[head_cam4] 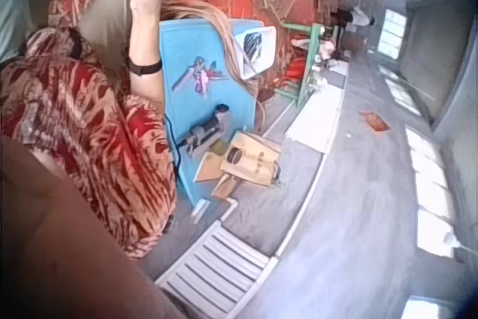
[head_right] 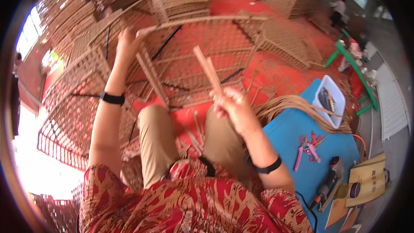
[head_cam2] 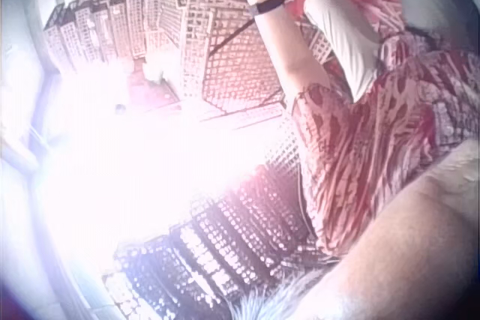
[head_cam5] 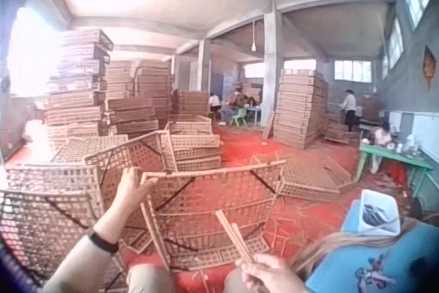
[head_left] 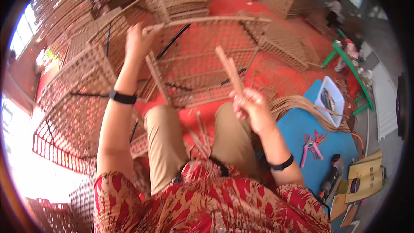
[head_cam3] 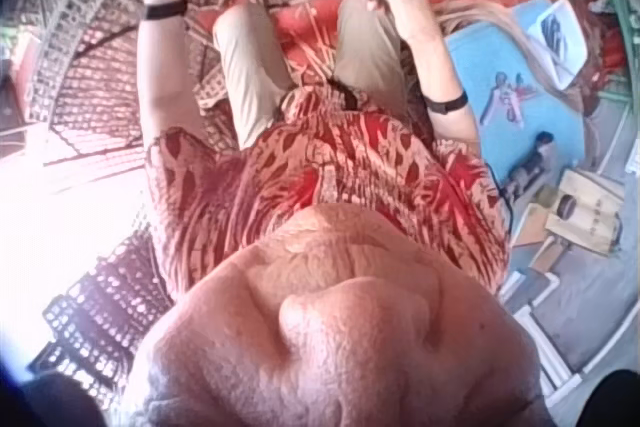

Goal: The person is weaving rattan strips onto a furniture frame and securing them with a pneumatic stapler and cutters.

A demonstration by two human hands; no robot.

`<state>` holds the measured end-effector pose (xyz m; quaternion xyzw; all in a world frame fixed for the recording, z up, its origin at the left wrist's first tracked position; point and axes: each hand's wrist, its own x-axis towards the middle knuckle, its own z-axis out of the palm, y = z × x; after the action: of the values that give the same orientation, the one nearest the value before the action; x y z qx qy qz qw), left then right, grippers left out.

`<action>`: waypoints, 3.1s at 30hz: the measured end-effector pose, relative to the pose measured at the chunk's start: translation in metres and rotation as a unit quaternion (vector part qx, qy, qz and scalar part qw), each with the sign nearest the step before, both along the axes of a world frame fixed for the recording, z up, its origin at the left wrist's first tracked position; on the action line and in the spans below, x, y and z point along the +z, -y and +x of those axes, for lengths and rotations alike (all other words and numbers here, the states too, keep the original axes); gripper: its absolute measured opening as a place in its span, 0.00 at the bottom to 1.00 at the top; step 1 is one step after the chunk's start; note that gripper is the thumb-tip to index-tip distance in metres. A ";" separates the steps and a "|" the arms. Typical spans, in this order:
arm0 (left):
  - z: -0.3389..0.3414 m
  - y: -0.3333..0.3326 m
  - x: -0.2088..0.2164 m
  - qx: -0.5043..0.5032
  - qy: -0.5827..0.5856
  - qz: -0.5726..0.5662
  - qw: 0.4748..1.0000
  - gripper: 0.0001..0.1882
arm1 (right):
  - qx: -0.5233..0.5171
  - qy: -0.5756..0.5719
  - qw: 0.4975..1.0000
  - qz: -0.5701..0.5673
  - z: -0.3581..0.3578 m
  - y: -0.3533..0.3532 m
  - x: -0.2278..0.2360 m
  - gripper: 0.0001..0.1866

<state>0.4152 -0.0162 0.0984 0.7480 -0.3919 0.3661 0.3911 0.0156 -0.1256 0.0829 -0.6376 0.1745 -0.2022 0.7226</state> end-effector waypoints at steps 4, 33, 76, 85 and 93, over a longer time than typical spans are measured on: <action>0.080 -0.012 -0.059 0.040 -0.226 0.043 0.972 0.38 | 0.003 -0.035 0.996 0.086 -0.010 -0.014 -0.043 0.11; 0.070 -0.173 -0.086 0.164 -0.211 0.129 0.955 0.18 | -0.019 0.040 0.983 0.179 -0.022 -0.056 -0.101 0.15; -0.215 -0.052 0.075 -0.394 -0.319 0.383 0.772 0.14 | -0.135 0.179 0.941 0.253 -0.026 -0.006 -0.151 0.03; -0.224 0.053 0.043 -0.437 -0.433 0.539 0.576 0.13 | -0.204 0.053 0.976 0.046 -0.033 -0.004 -0.186 0.08; -0.213 0.060 0.025 -0.488 -0.546 0.422 0.534 0.09 | -0.096 -0.110 0.917 -0.371 -0.041 0.004 -0.171 0.07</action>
<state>0.2021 -0.0766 0.1233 0.5733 -0.5158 -0.5690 0.2856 -0.0254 -0.1295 -0.0877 -0.8581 0.2261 -0.2497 0.3876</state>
